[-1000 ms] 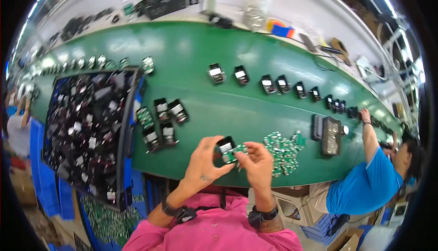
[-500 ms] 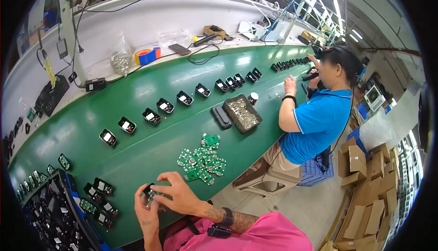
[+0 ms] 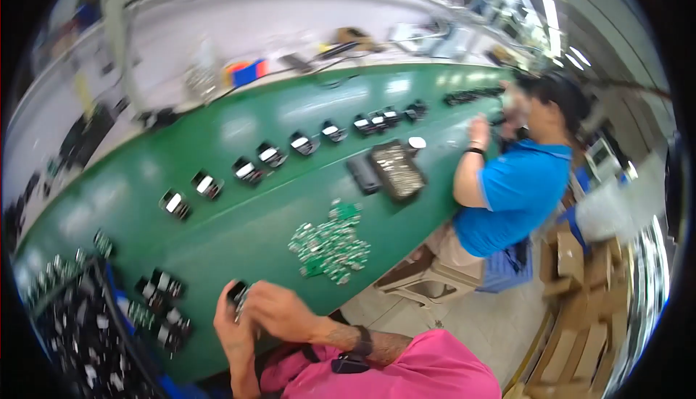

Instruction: The person picks up a circuit board and a black plastic housing, fits the board into the housing by hand, and places the assembled unit onto the green conveyor belt. This process is repeated for several units throughout the video.

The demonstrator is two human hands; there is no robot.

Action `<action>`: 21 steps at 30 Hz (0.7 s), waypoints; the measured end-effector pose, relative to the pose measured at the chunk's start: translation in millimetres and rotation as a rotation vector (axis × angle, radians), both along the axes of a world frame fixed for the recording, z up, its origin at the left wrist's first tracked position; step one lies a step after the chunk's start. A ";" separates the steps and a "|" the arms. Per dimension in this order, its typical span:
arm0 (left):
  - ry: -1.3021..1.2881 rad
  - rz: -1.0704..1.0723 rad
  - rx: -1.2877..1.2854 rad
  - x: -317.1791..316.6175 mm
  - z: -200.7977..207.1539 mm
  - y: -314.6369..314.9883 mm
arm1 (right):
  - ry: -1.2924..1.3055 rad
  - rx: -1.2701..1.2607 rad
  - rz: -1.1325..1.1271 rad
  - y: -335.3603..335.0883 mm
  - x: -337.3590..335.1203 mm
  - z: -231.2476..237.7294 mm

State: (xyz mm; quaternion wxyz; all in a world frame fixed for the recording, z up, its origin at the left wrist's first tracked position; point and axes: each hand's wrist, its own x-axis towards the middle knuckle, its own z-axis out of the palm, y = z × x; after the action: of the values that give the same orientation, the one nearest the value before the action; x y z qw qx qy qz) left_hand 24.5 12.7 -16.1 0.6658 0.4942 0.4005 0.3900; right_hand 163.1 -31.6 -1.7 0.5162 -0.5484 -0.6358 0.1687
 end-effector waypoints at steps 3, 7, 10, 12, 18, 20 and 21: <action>0.053 -0.004 0.129 10.3 22.9 4.8 | 0.111 -0.135 -0.063 -2.1 1.4 9.7; 0.214 -0.034 0.219 6.0 29.7 -0.3 | 0.437 -0.403 -0.080 -12.6 7.8 29.0; 0.231 0.061 0.253 -3.2 45.3 -2.2 | 0.326 -0.397 -0.007 -7.8 12.5 32.9; 0.233 0.092 0.260 -6.6 49.1 -2.2 | 0.244 -0.392 0.022 -5.2 16.1 38.1; 0.272 0.028 0.290 -13.5 57.9 -0.3 | -0.050 -0.340 0.188 -0.3 24.5 56.9; 0.278 0.010 0.293 -14.5 58.7 -0.3 | -0.073 -0.345 0.207 2.8 26.9 58.3; 0.298 0.002 0.325 -15.6 58.7 -0.3 | -0.099 -0.344 0.230 3.9 28.3 59.0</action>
State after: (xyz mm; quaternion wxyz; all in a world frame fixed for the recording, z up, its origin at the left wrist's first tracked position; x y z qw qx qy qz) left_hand 8.8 12.4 42.6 0.5102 0.6469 0.4268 0.3729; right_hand 191.4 -27.7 57.4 0.3606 -0.5600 -0.6805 0.3054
